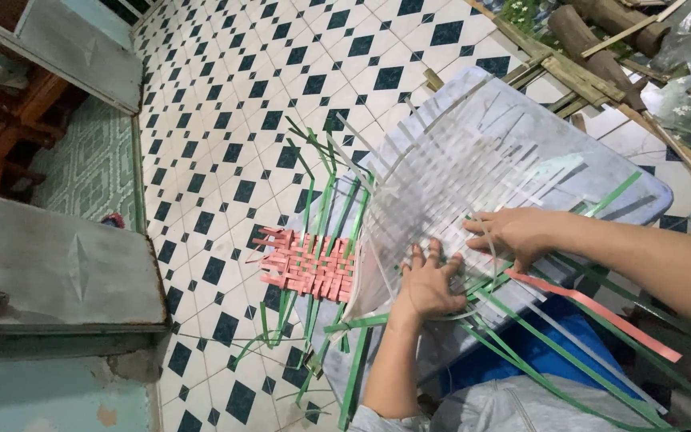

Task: The person weaves green and pink plastic strips through a white mesh frame held on their lap. They interlace the strips by hand, adjusting the tension and alignment of the weave throughout the clip.

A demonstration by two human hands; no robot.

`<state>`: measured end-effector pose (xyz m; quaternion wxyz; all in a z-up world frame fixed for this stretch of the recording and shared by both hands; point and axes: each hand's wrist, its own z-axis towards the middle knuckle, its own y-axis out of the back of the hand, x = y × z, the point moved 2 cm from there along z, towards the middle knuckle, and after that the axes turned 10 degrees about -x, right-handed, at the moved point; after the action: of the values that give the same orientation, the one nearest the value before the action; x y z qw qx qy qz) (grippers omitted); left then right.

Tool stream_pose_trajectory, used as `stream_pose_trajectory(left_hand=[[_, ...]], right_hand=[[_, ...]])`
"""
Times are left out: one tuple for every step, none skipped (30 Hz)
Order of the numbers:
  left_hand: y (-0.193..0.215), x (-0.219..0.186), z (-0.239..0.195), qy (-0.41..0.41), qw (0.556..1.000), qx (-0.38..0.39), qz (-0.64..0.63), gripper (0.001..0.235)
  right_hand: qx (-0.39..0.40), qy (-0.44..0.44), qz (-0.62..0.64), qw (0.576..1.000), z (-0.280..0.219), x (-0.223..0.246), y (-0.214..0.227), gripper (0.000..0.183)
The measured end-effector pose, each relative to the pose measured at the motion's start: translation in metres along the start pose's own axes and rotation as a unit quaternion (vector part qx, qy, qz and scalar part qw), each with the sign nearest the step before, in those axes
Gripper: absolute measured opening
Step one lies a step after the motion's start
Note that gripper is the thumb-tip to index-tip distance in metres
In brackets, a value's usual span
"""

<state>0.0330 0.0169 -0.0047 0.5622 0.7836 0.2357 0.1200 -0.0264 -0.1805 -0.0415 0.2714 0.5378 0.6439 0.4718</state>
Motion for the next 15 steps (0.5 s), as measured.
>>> stream_pose_trajectory(left_hand=[[0.002, 0.000, -0.001, -0.001, 1.000, -0.001, 0.000, 0.083], [0.004, 0.000, -0.002, -0.004, 1.000, 0.013, 0.002, 0.088], [0.006, 0.001, -0.004, -0.005, 1.000, 0.026, 0.003, 0.092], [0.008, 0.001, -0.004, -0.005, 1.000, 0.026, 0.003, 0.092], [0.010, 0.001, -0.004, -0.007, 1.000, 0.027, -0.005, 0.096], [0.012, 0.001, -0.004, -0.008, 0.999, 0.028, -0.012, 0.100], [0.010, 0.001, -0.003, -0.008, 0.999, 0.028, -0.013, 0.100], [0.009, 0.001, -0.002, -0.007, 1.000, 0.023, -0.009, 0.100], [0.008, 0.002, -0.002, -0.006, 1.000, 0.018, -0.003, 0.099], [0.008, 0.002, -0.002, -0.004, 1.000, 0.019, -0.003, 0.099], [0.008, 0.003, -0.002, -0.009, 1.000, 0.013, -0.009, 0.099], [0.008, 0.004, -0.002, -0.014, 1.000, 0.007, -0.014, 0.099], [0.006, 0.006, 0.001, -0.013, 1.000, 0.008, -0.015, 0.099], [0.005, 0.007, 0.004, -0.015, 1.000, 0.003, -0.008, 0.098], [0.000, 0.007, 0.000, -0.014, 1.000, 0.002, -0.004, 0.096]], right_hand=[[0.000, -0.002, 0.000, 1.000, 0.000, 0.000, 0.001, 0.103], [-0.004, -0.007, 0.015, 1.000, -0.001, 0.000, 0.002, 0.105], [-0.008, -0.011, 0.029, 0.999, 0.000, 0.000, 0.002, 0.107], [-0.008, -0.011, 0.029, 0.999, -0.002, 0.001, 0.004, 0.107], [-0.013, -0.008, 0.041, 0.999, -0.003, 0.001, 0.006, 0.107], [-0.018, -0.005, 0.052, 0.998, -0.003, 0.002, 0.008, 0.106], [-0.017, -0.004, 0.052, 0.998, -0.003, 0.002, 0.008, 0.106], [-0.020, 0.001, 0.044, 0.999, -0.003, 0.002, 0.008, 0.105], [-0.024, 0.007, 0.036, 0.999, -0.002, 0.003, 0.008, 0.103], [-0.024, 0.008, 0.037, 0.999, 0.000, 0.002, 0.006, 0.103], [-0.027, 0.009, 0.035, 0.999, 0.002, 0.000, 0.003, 0.105], [-0.031, 0.010, 0.034, 0.999, 0.003, -0.001, 0.001, 0.107], [-0.030, 0.012, 0.035, 0.999, 0.002, 0.001, 0.004, 0.107], [-0.040, -0.003, 0.045, 0.998, 0.002, 0.003, 0.007, 0.104], [-0.047, -0.013, 0.057, 0.997, 0.000, 0.010, 0.008, 0.100]])
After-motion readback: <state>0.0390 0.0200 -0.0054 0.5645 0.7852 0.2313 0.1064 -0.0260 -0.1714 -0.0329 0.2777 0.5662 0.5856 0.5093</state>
